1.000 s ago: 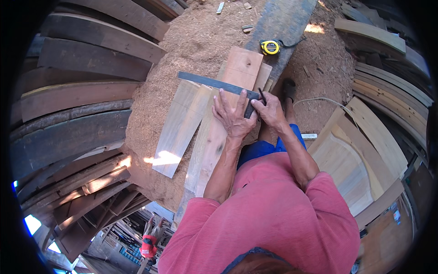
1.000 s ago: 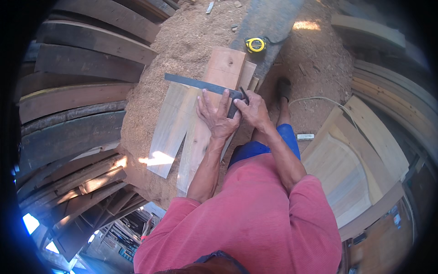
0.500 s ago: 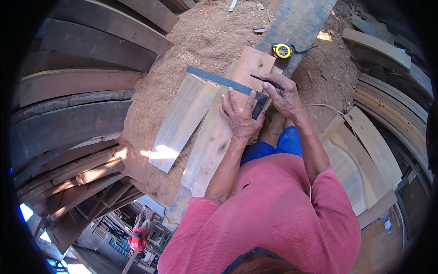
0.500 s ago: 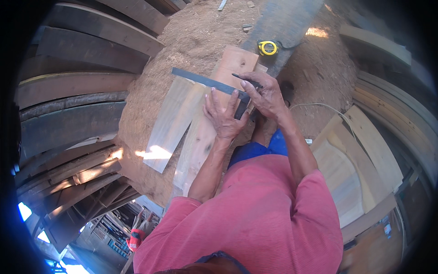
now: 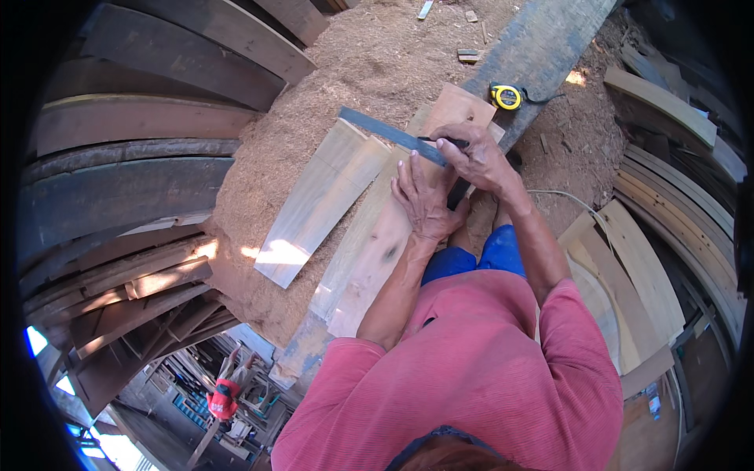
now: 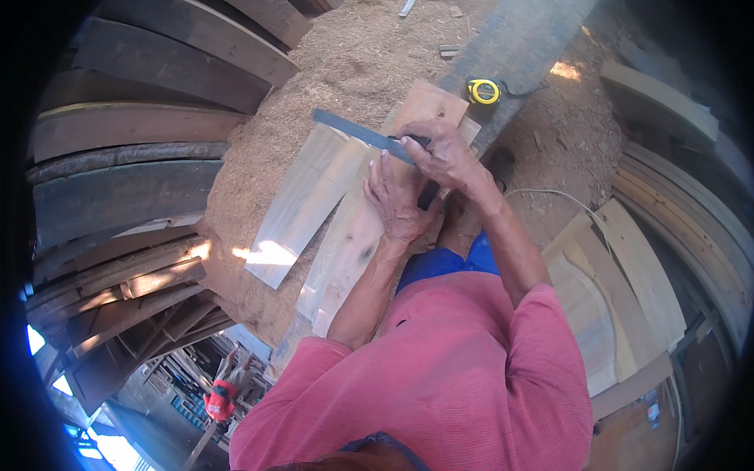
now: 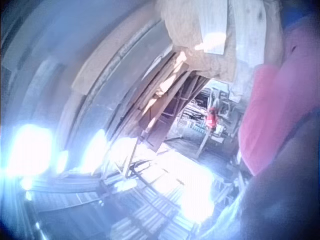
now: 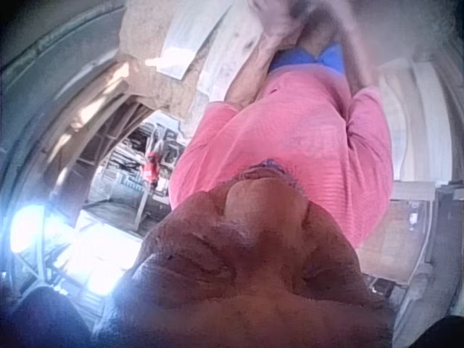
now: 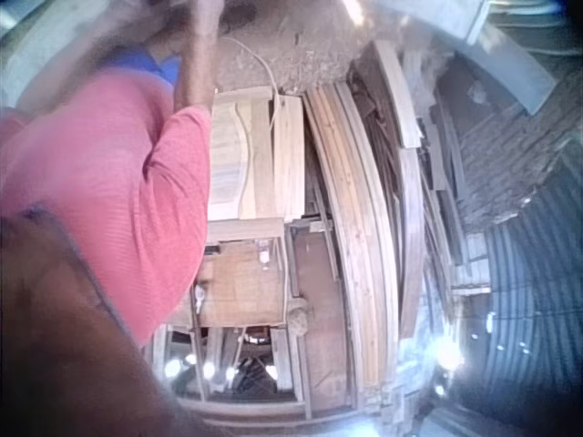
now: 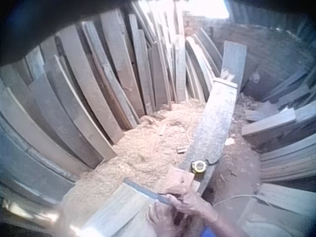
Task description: The person measures a wooden plank with a tape measure and marks it using a metal square and a pencil. They repeat the process on another plank, aligning the square and drawing lines for cutting.
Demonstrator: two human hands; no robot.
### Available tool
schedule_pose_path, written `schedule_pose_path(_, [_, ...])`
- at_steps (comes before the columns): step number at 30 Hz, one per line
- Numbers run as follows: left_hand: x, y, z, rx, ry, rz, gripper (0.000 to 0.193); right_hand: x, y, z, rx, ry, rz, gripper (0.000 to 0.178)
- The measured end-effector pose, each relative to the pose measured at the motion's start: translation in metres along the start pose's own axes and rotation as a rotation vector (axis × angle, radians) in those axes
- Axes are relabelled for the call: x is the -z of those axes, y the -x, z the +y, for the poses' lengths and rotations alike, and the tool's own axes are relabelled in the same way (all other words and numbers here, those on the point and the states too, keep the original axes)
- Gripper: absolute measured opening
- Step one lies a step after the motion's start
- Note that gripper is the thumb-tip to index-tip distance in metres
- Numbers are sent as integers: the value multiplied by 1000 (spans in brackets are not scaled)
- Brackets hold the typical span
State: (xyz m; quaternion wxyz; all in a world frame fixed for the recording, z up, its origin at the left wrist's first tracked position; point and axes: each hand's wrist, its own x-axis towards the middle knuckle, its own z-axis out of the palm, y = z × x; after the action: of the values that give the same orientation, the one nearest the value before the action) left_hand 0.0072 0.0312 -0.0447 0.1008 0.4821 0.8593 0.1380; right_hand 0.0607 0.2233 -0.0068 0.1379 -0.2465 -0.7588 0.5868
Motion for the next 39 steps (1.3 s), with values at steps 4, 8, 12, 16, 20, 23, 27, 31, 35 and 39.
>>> schedule_pose_path(4, [-2, 1, -1, -44, 36, 84, 93, 35, 10, -8, -50, 80, -112, 25])
schedule_pose_path(8, [-3, 1, -1, -43, -2, 68, 83, 66, 26, -16, -94, 261, -220, 24])
schedule_pose_path(12, [-4, 0, -1, -54, -7, 75, 84, 72, 37, -15, -134, 283, -156, 24])
schedule_pose_path(16, [-2, 1, 0, -48, -12, 62, 83, 37, 29, -6, -42, 70, 36, 23])
schedule_pose_path(20, [-1, 0, 0, -27, -25, 28, 87, -2, 12, -1, -77, -72, 47, 24])
schedule_pose_path(23, [-1, 0, 0, -20, -10, 15, 96, -3, 8, -2, -50, -74, 24, 24])
schedule_pose_path(27, [-2, 1, -1, -30, 15, 50, 95, 26, 10, -8, -47, 75, -93, 24])
schedule_pose_path(31, [-5, 1, -2, -54, 11, 92, 91, 53, 27, -16, -105, 296, -134, 25])
schedule_pose_path(35, [-5, 2, -2, -53, 1, 78, 84, 62, 43, -8, -238, 404, -225, 24])
schedule_pose_path(39, [-8, 1, -4, -65, 25, 80, 85, 37, 64, 19, -292, 517, -125, 24])
